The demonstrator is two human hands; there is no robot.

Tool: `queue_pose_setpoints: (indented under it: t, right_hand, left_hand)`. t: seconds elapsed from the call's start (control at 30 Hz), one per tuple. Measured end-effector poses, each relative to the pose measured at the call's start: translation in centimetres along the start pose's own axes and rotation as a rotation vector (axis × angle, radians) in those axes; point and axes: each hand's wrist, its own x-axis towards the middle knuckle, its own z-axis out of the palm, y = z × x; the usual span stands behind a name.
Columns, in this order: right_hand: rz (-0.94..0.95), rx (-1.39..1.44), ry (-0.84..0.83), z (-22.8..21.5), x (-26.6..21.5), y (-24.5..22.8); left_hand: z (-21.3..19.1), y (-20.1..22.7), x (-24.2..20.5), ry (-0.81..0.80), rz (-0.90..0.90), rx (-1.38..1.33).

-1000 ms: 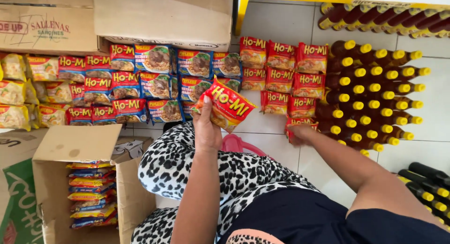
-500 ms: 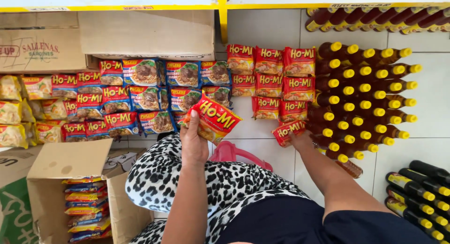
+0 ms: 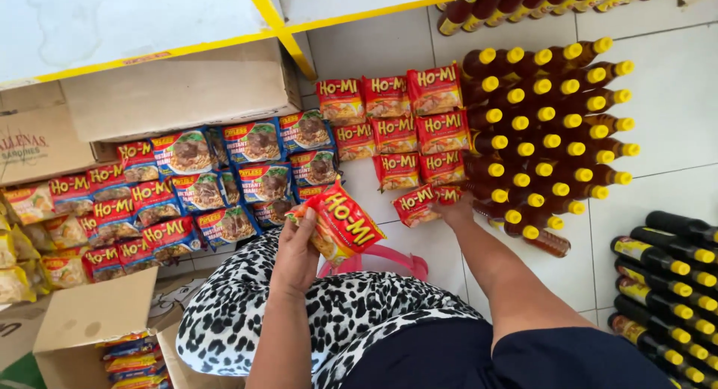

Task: Stocking instant noodle pouches onto grocery store shelves from cardboard boxes.

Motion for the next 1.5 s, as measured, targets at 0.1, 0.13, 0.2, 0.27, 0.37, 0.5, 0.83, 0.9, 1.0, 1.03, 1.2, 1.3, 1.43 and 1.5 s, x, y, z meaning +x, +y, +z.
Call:
queue_pose_setpoints:
  t: [0.1, 0.13, 0.2, 0.27, 0.37, 0.5, 0.83, 0.9, 1.0, 1.03, 1.2, 1.3, 1.43, 1.5]
  right_hand:
    - [0.095, -0.067, -0.072, -1.7, -2.5, -3.0]
    - [0.164, -0.153, -0.103, -3.1, -4.3, -5.3]
    - [0.234, -0.24, -0.139, -3.9, -5.9, -6.9]
    - [0.005, -0.442, -0.177, -2.7, -4.6, -6.7]
    - [-0.073, -0.298, -0.139, -0.6, -3.5, -5.6]
    - [-0.288, -0.223, -0.025, 1.5, -0.9, -2.6]
    - [-0.186, 0.169, -0.402, -6.9, -4.2, -15.8]
    - [-0.196, 0.293, -0.443, -6.5, -4.1, -18.7]
    - [-0.269, 0.39, -0.405, -4.8, -2.2, -20.3]
    - [-0.315, 0.337, -0.298, -3.9, -1.6, -19.7]
    - [-0.747, 0.051, 0.137, -0.3, 2.5, -10.5]
    - [-0.338, 0.098, -0.084, 0.5, 0.3, -5.9]
    - [0.311, 0.225, -0.346, 5.5, 3.5, 0.4]
    - [0.28, 0.318, -0.352, 7.4, 4.9, 1.3]
  left_hand:
    - [0.7, 0.3, 0.2, -0.003, 0.029, -0.031]
    - [0.7, 0.2, 0.3, -0.007, 0.041, -0.052]
    - [0.4, -0.1, 0.1, -0.003, 0.053, -0.068]
    - [0.2, 0.0, 0.3, 0.013, 0.07, -0.072]
    - [-0.1, -0.3, 0.6, 0.026, 0.099, -0.076]
    - [-0.1, 0.1, 0.5, 0.039, 0.125, -0.093]
    - [0.4, 1.1, 0.3, 0.041, 0.141, -0.169]
    - [0.4, 1.2, 0.1, 0.046, 0.142, -0.175]
    - [0.4, 1.3, -0.1, 0.049, 0.152, -0.176]
    - [0.2, 1.4, -0.2, 0.052, 0.164, -0.184]
    - [-0.4, 2.1, 0.0, 0.08, 0.238, -0.261]
    - [-0.9, 2.1, -0.1, 0.134, 0.303, -0.326]
    - [-0.5, 2.2, -0.7, 0.16, 0.323, -0.377]
    - [-0.3, 2.3, -0.9, 0.149, 0.323, -0.389]
